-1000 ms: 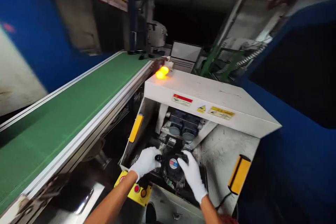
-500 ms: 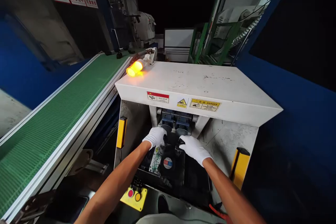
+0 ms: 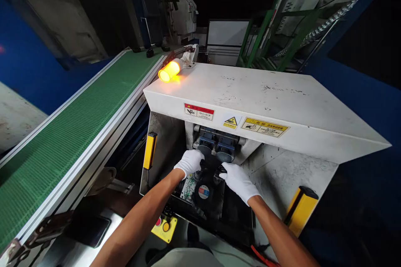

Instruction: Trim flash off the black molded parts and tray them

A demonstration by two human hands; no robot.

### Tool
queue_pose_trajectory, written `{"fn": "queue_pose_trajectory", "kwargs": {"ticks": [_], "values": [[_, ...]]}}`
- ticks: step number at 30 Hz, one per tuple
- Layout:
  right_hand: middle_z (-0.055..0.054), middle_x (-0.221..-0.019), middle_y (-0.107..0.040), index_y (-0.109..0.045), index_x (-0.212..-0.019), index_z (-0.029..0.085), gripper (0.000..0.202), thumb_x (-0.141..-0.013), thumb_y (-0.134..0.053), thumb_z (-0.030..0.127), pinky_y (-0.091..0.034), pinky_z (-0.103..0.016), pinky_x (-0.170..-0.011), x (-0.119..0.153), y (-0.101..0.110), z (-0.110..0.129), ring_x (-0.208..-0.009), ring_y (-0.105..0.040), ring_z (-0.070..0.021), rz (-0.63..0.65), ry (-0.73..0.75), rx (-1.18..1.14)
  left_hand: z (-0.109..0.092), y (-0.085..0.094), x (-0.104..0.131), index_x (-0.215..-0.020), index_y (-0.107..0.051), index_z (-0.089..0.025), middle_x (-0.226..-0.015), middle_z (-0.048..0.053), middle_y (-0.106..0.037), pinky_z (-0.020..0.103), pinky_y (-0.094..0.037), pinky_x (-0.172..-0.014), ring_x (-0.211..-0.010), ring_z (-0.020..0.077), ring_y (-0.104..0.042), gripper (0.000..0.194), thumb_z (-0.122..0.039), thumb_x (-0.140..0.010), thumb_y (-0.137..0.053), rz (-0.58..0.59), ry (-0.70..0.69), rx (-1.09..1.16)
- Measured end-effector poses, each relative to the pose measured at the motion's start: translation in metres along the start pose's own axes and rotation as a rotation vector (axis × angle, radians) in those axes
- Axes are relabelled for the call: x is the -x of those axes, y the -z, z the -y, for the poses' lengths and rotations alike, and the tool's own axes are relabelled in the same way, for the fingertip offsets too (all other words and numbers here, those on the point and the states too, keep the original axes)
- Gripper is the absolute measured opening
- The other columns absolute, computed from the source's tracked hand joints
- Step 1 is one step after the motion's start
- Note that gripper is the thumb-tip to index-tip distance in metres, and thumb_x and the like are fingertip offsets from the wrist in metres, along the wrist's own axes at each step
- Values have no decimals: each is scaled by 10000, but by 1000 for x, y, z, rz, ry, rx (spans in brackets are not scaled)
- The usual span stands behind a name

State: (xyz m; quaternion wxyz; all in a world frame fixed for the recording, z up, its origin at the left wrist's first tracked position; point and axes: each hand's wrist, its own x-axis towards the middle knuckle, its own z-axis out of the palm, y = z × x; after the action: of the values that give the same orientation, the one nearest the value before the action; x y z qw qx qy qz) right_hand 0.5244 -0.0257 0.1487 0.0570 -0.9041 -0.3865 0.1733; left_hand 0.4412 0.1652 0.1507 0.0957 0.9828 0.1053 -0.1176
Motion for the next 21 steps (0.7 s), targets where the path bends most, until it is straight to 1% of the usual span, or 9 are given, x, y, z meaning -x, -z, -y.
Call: {"fn": "queue_pose_trajectory", "kwargs": {"ticks": [5, 8, 10, 12, 14, 16, 18, 19, 21], "values": [[-165, -1059, -743, -687, -1047, 155, 194, -883, -622, 235, -423, -326, -776, -2, 5, 6, -993, -695, -285, 20, -22, 25, -1, -6, 0, -1096, -746, -188, -1125, 133, -737, 410, -544, -934, -1073, 319, -686, 318, -192, -797, -637, -27, -17, 15], [-172, -1033, -746, -689, -1035, 146, 186, -869, -637, 213, -431, -332, -775, 1, 5, 11, -976, -703, -294, 23, -22, 29, -1, -7, 6, -1128, -736, -197, -1147, 126, -731, 394, -534, -949, -1089, 307, -680, 350, -182, -788, -654, -38, -29, 29], [-178, -1059, -741, -677, -1079, 138, 214, -884, -614, 198, -438, -334, -797, 5, 2, 12, -1000, -700, -291, 12, -21, 24, -1, -6, 11, -1158, -724, -203, -1172, 124, -725, 383, -524, -966, -1108, 302, -674, 379, -199, -781, -683, -46, -32, 41], [-184, -1104, -731, -661, -1131, 130, 252, -894, -590, 180, -442, -336, -822, 8, 0, 11, -1030, -693, -288, -1, -19, 11, -1, -3, 15, -1173, -716, -199, -1176, 132, -724, 388, -516, -974, -1112, 309, -673, 399, -261, -780, -719, -50, -23, 57], [-179, -1125, -728, -667, -1138, 137, 264, -890, -599, 197, -446, -336, -828, 7, 2, 9, -1043, -689, -289, 0, -10, -14, 0, 4, 14, -1176, -713, -215, -1170, 119, -731, 374, -515, -970, -1113, 303, -676, 412, -388, -802, -718, -38, -21, 85], [-157, -1076, -748, -709, -1058, 158, 234, -911, -589, 294, -451, -327, -807, 0, 6, 9, -1016, -696, -281, 24, 13, -53, -1, 12, 9, -1167, -713, -240, -1145, 89, -745, 333, -523, -944, -1107, 274, -685, 423, -529, -886, -587, -9, -21, 124], [-146, -994, -766, -740, -966, 163, 376, -977, -461, 414, -452, -312, -787, -13, 11, 11, -982, -707, -262, 62, 31, -96, -5, 20, -3, -1168, -711, -235, -1128, 87, -751, 307, -532, -914, -1093, 252, -696, 528, -589, -966, -375, 31, 9, 158], [-153, -968, -769, -748, -942, 152, 473, -1005, -376, 437, -451, -310, -782, -20, 12, 13, -975, -710, -257, 82, 28, -111, -8, 22, -10, -1168, -711, -216, -1125, 102, -751, 311, -537, -904, -1086, 255, -700, 583, -592, -981, -307, 53, 39, 168], [-185, -962, -767, -753, -940, 114, 556, -1025, -286, 403, -448, -316, -776, -34, 12, 18, -979, -712, -262, 121, 0, -125, -15, 22, -24, -1162, -715, -175, -1130, 137, -747, 328, -546, -895, -1077, 276, -703, 621, -600, -971, -306, 99, 105, 177]]}}
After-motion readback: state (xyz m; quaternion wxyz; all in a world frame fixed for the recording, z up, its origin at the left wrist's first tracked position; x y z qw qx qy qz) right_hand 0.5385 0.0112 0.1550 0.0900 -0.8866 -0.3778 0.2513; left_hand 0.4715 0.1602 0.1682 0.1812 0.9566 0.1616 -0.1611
